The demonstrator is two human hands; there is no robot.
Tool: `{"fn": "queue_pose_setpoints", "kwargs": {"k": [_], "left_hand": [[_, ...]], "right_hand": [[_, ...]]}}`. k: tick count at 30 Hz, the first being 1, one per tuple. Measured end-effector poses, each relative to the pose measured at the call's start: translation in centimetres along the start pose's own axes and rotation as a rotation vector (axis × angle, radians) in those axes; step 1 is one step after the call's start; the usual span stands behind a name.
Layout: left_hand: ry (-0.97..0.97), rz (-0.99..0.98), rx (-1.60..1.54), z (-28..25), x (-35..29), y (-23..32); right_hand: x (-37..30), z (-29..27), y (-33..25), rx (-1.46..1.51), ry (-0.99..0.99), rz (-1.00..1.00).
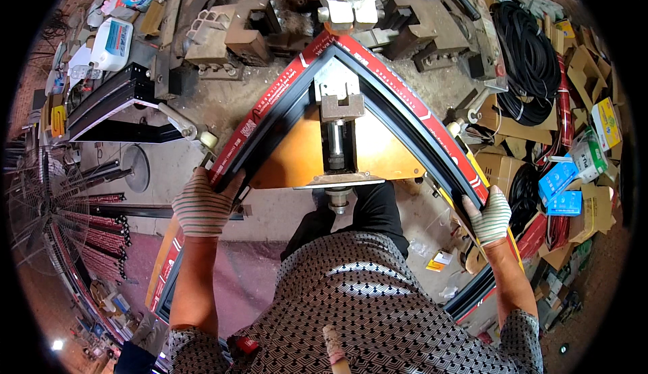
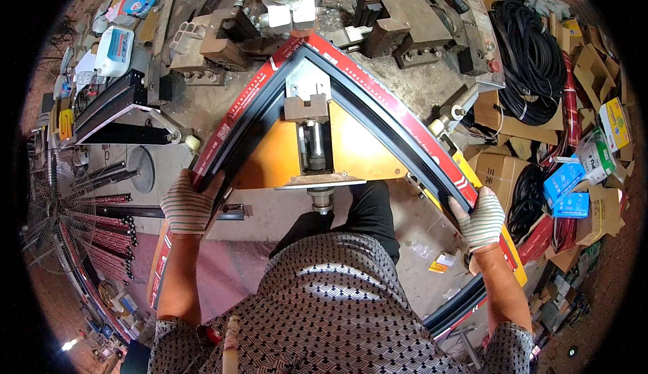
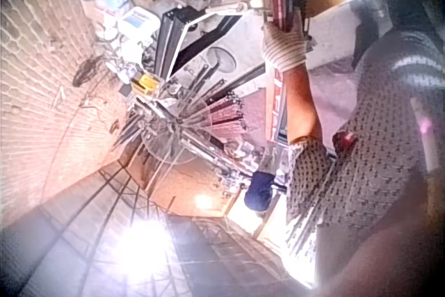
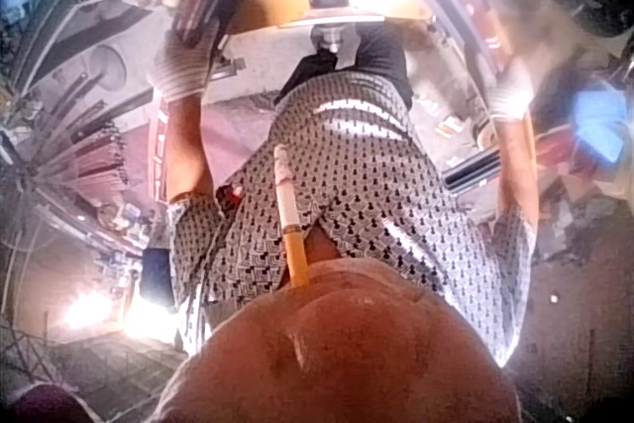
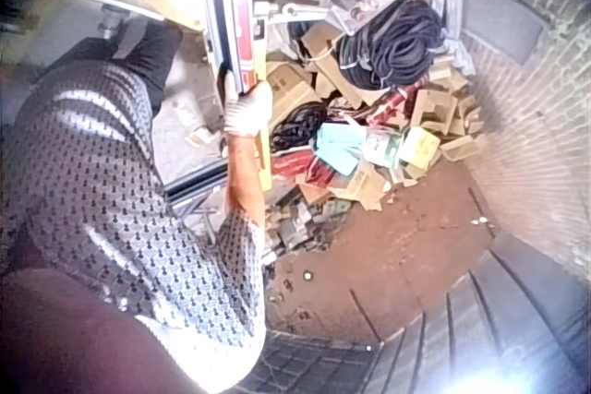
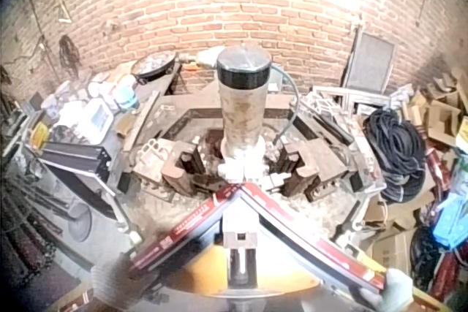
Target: The person assembles a red window frame by positioning its corners into a corner welding machine. They repeatedly align the frame, operate the machine's clamps to secure the corners, and release them to check the joints. The process involves handling the frame with gloved hands and manipulating the machine's levers.
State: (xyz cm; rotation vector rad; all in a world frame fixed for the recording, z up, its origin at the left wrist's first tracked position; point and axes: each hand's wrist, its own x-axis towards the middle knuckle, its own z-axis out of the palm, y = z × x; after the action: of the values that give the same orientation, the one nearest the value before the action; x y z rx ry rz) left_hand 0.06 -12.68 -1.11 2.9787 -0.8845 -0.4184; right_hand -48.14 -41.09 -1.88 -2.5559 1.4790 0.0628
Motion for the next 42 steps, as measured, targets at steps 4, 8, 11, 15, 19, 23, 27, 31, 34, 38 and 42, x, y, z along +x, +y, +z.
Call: {"fn": "queue_pose_setpoints", "kwargs": {"k": [4,8,11,15,19,23,27,31,34,38,42], "left_hand": [[0.009,0.008,-0.011,0.13,-0.01,-0.15],[0.015,0.012,-0.015,0.02,-0.05,-0.02],[0.023,0.019,-0.008,0.07,-0.07,-0.1],[0.021,0.02,-0.006,0.14,-0.02,-0.18],[0.01,0.025,0.017,0.16,0.05,-0.29],[0.013,0.035,0.022,0.14,0.0,-0.34],[0.01,0.033,-0.002,0.17,0.0,-0.28],[0.003,0.037,0.001,-0.07,-0.09,-0.17],[0.015,0.038,0.0,-0.05,-0.11,-0.13],[0.026,0.048,-0.005,0.03,-0.07,-0.16],[0.033,0.065,0.016,0.14,-0.08,-0.42]], "right_hand": [[0.11,-0.12,-0.15,-0.002,-0.024,0.026],[0.13,-0.18,-0.33,0.023,-0.013,0.027],[0.15,-0.31,-0.46,0.013,-0.02,0.029],[0.13,-0.35,-0.41,0.011,-0.036,0.042],[0.17,-0.31,-0.36,-0.016,-0.04,0.036],[0.1,-0.32,-0.41,-0.003,-0.036,0.041],[0.07,-0.35,-0.33,-0.018,-0.039,0.045],[0.13,-0.47,-0.61,-0.003,-0.034,0.045],[0.17,-0.55,-0.72,-0.006,-0.041,0.051],[0.17,-0.46,-0.65,-0.02,-0.039,0.056],[0.13,-0.35,-0.52,-0.024,-0.038,0.051]]}}
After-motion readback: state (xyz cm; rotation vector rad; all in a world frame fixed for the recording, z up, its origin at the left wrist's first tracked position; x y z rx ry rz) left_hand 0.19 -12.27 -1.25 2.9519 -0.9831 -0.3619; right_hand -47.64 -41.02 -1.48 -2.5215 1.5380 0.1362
